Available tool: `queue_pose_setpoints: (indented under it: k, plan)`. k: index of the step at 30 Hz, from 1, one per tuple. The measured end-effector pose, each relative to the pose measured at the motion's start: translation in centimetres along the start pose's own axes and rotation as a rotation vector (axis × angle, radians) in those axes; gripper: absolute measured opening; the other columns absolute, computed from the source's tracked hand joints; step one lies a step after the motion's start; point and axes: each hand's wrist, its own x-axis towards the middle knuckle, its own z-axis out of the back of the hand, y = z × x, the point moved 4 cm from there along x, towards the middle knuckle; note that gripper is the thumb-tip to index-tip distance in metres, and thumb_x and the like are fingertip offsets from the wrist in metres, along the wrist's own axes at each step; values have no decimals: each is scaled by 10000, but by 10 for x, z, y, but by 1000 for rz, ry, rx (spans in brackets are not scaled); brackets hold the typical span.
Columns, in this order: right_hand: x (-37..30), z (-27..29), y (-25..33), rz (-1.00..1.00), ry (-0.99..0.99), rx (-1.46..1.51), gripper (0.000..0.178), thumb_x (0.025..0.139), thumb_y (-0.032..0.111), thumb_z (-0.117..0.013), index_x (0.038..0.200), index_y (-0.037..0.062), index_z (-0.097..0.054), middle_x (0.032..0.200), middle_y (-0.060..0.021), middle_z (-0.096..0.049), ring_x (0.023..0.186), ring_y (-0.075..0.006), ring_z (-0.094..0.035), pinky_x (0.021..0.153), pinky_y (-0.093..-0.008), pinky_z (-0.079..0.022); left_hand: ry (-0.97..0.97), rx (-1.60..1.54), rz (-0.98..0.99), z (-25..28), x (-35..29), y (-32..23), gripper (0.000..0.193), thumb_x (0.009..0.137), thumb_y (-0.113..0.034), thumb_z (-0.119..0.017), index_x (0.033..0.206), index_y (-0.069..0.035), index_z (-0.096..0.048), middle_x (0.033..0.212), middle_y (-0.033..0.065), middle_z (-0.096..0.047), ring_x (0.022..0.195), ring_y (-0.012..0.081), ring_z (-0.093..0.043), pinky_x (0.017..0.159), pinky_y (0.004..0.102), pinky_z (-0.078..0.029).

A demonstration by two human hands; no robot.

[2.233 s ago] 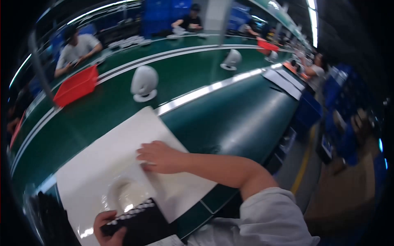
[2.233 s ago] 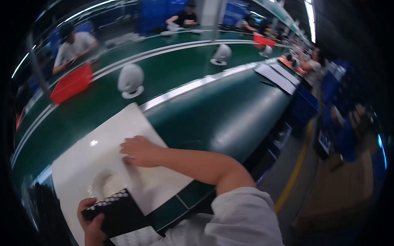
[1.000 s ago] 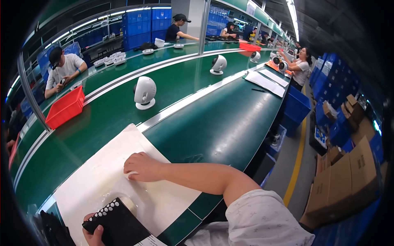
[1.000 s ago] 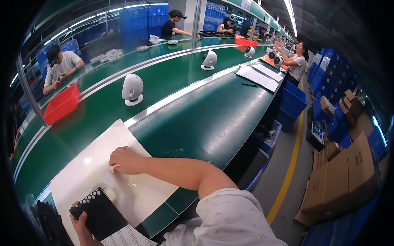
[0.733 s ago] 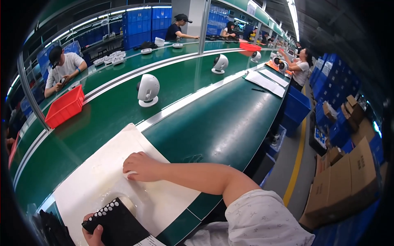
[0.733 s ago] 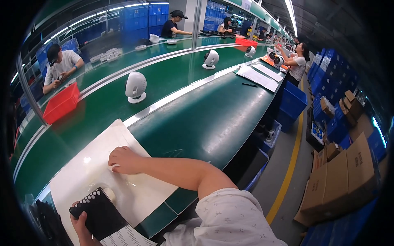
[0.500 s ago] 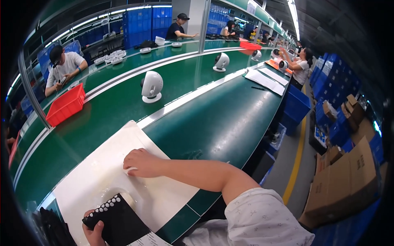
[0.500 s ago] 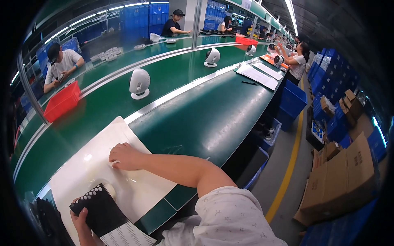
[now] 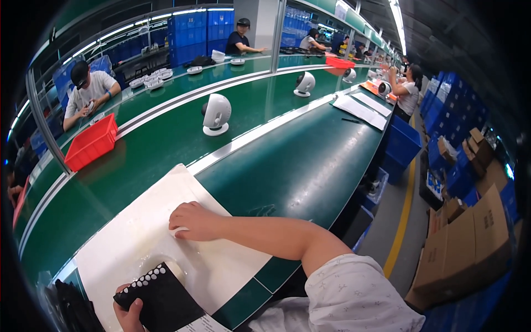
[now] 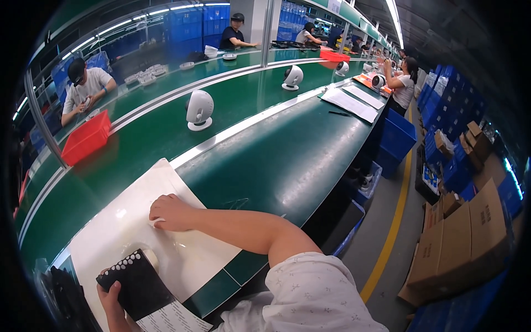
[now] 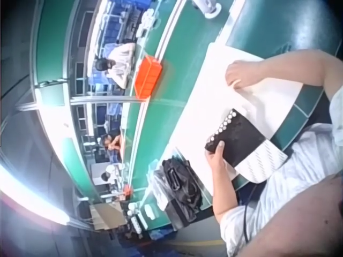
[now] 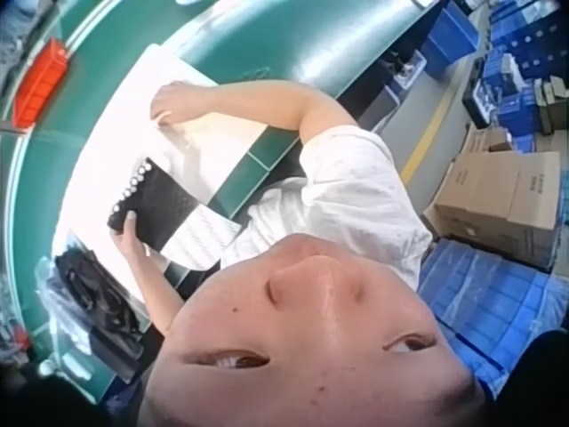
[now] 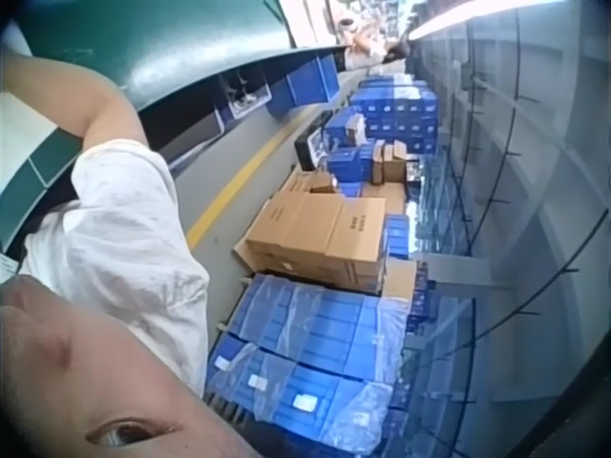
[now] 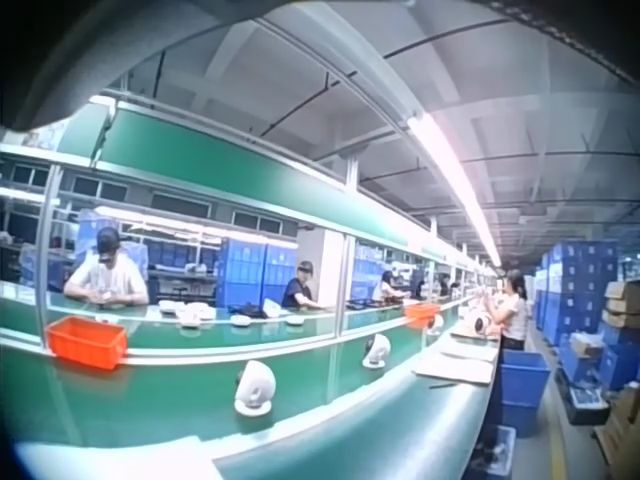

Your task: Manually assembling and inspecting white dome security cameras on a production line.

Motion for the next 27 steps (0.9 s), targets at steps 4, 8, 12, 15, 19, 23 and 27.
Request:
queue_pose_setpoints:
  k: [4,8,12,15,19,23,27]
  plan:
    - [4,-1,-1,-2,1,7,190,760,227,-542,908,114,-581,1023,6,-524,1068,-191,-389,918,-342,-272,26,-2,-7,0,4,0,491,646,-140,-640,1078,10,-463,978,83,-535,923,172,-500,860,284,-363]
    - [8,-5,-1,-5,11,-10,194,761,232,-534,908,113,-582,1021,5,-524,1067,-191,-389,917,-342,-272,47,-8,-21,4,11,-1,514,636,-176,-666,1072,10,-467,968,83,-538,913,172,-505,848,284,-370]
    - [10,-4,2,-40,68,1,210,775,214,-541,940,88,-575,1065,-15,-509,1090,-196,-378,941,-355,-255,50,-15,-14,7,7,0,533,629,-202,-686,1067,10,-470,960,83,-540,906,172,-508,839,283,-376]
    - [10,-4,3,-46,74,-4,209,774,212,-542,940,90,-575,1065,-13,-510,1091,-195,-377,942,-353,-254,39,13,-17,9,8,1,529,625,-208,-689,1058,10,-475,954,80,-540,898,170,-509,831,282,-379]
    - [11,-5,0,-57,63,-5,211,771,213,-547,941,92,-575,1065,-9,-509,1090,-196,-379,943,-352,-257,61,19,-23,8,10,0,512,626,-205,-683,1044,10,-481,949,80,-541,885,166,-510,824,278,-379]
    - [17,-11,-1,-55,69,13,212,770,213,-549,944,95,-574,1067,-8,-509,1089,-195,-381,943,-352,-259,57,18,-24,13,15,5,511,626,-209,-679,1042,10,-480,941,79,-544,876,163,-512,820,274,-380]
    - [28,-23,-6,-69,66,-9,212,772,211,-547,949,97,-573,1072,-7,-508,1091,-195,-380,944,-351,-259,75,3,-24,22,28,12,515,626,-209,-680,1046,9,-478,936,78,-547,874,163,-514,819,273,-381]
